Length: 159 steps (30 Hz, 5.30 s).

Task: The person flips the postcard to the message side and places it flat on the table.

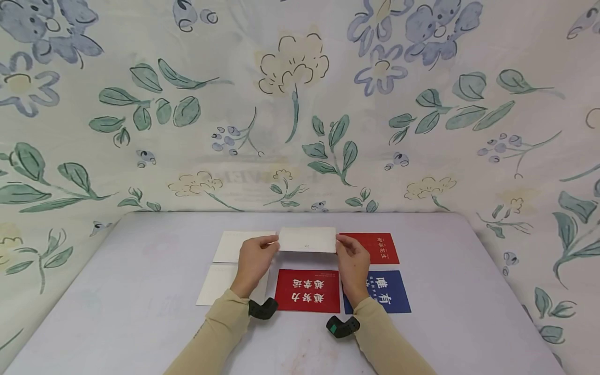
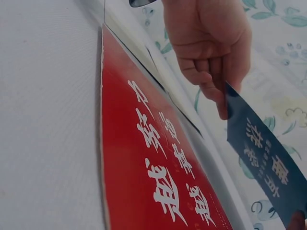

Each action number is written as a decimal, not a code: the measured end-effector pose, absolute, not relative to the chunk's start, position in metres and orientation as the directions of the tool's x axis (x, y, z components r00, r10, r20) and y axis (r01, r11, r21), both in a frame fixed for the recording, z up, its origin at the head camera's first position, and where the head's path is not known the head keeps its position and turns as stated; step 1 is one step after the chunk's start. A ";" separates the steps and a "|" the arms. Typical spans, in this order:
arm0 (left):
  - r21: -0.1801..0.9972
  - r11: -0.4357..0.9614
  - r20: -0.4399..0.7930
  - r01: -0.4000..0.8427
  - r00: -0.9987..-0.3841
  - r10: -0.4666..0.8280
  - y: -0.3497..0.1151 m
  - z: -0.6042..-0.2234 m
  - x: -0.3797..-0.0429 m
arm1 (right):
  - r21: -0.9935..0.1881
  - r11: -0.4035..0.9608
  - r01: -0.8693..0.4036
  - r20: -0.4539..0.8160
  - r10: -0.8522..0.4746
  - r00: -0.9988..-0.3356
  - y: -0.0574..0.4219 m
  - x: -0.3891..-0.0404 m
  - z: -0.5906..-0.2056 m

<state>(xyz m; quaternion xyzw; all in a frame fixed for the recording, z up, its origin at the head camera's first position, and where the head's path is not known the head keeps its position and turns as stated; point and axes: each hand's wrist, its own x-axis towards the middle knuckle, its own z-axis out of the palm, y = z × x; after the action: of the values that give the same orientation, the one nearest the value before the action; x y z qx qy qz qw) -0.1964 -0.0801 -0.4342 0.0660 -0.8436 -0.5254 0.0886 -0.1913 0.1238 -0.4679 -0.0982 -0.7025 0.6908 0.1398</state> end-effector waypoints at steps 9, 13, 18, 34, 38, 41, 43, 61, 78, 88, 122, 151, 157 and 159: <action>0.887 0.462 0.098 -0.004 -0.976 -0.196 -0.079 -0.436 -0.196 | -0.996 0.076 -0.038 0.062 0.348 -0.935 0.123 -0.191 -0.468; 0.879 0.477 0.101 -0.002 -0.977 -0.190 -0.078 -0.436 -0.196 | -0.995 0.095 -0.035 0.067 0.356 -0.932 0.124 -0.191 -0.468; 0.865 0.501 0.107 0.003 -0.978 -0.180 -0.077 -0.438 -0.196 | -0.994 0.105 -0.036 0.072 0.362 -0.929 0.124 -0.191 -0.469; 0.820 0.573 0.124 0.010 -0.979 -0.161 -0.075 -0.442 -0.194 | -0.978 0.211 0.001 0.072 0.341 -0.937 0.126 -0.192 -0.472; 0.805 0.594 0.132 0.012 -0.978 -0.159 -0.075 -0.444 -0.194 | -0.968 0.253 0.005 0.085 0.345 -0.935 0.126 -0.192 -0.473; 0.797 0.604 0.137 0.013 -0.978 -0.159 -0.075 -0.444 -0.194 | -0.956 0.292 -0.006 0.112 0.346 -0.931 0.126 -0.193 -0.475; 0.793 0.609 0.139 0.014 -0.978 -0.157 -0.075 -0.445 -0.194 | -0.947 0.322 -0.014 0.132 0.346 -0.929 0.126 -0.193 -0.476; 0.758 0.652 0.129 0.015 -0.984 -0.127 -0.076 -0.447 -0.193 | -0.879 0.476 -0.004 0.142 0.254 -0.957 0.127 -0.192 -0.472; 0.753 0.657 0.102 0.012 -0.990 -0.100 -0.075 -0.447 -0.190 | -0.842 0.539 0.009 0.128 0.217 -0.968 0.124 -0.192 -0.475; 0.751 0.659 0.133 0.038 -0.987 -0.094 -0.073 -0.450 -0.189 | -0.825 0.564 -0.009 0.139 0.187 -0.972 0.123 -0.188 -0.471; 0.744 0.667 0.115 0.026 -0.989 -0.091 -0.070 -0.442 -0.187 | -0.827 0.561 0.018 0.120 0.207 -0.971 0.121 -0.188 -0.472; 0.739 0.671 0.121 0.052 -0.991 -0.056 -0.072 -0.425 -0.182 | -0.837 0.547 -0.009 0.121 0.169 -0.978 0.115 -0.181 -0.460; 0.736 0.675 0.094 0.054 -0.995 -0.023 -0.073 -0.414 -0.174 | -0.832 0.555 -0.002 0.099 0.145 -0.984 0.113 -0.177 -0.453; 0.736 0.675 0.080 0.049 -0.997 -0.014 -0.074 -0.411 -0.171 | -0.831 0.556 -0.004 0.096 0.136 -0.986 0.112 -0.175 -0.450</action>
<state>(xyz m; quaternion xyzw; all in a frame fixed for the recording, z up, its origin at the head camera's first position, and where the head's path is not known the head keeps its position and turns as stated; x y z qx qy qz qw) -0.1713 -0.0741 -0.4115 -0.0096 -0.9143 -0.4030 0.0394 -0.1747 0.1122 -0.4498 -0.0374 -0.8788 0.4698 0.0746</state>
